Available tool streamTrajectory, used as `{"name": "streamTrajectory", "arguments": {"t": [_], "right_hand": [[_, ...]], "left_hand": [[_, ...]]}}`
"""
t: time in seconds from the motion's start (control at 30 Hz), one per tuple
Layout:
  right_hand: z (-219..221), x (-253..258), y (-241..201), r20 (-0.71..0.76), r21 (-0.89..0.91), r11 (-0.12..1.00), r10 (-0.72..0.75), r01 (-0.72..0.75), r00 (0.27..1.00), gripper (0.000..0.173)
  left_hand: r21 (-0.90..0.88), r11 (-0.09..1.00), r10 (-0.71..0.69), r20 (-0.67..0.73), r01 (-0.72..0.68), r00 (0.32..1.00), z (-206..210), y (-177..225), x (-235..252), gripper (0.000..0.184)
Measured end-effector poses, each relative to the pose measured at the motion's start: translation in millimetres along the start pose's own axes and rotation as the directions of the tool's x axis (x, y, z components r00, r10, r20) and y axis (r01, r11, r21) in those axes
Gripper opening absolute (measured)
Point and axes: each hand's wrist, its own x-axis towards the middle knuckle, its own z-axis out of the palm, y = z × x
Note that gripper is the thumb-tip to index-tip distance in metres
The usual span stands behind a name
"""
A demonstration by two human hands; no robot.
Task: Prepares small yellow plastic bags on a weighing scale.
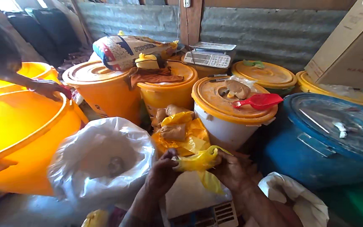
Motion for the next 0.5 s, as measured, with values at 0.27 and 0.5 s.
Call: {"name": "streamTrajectory", "arguments": {"t": [0.27,0.5], "right_hand": [[-19,-4,-8,0.441,-0.253,0.932,-0.127,0.259,0.888,0.03],[9,17,-37,0.295,-0.909,0.232,-0.227,0.346,0.928,0.026]], "left_hand": [[0.96,0.263,0.359,-0.002,-0.1,0.933,3,14,-6,0.013],[0.975,-0.085,-0.059,-0.21,0.205,0.976,18,-6,-12,0.04]]}}
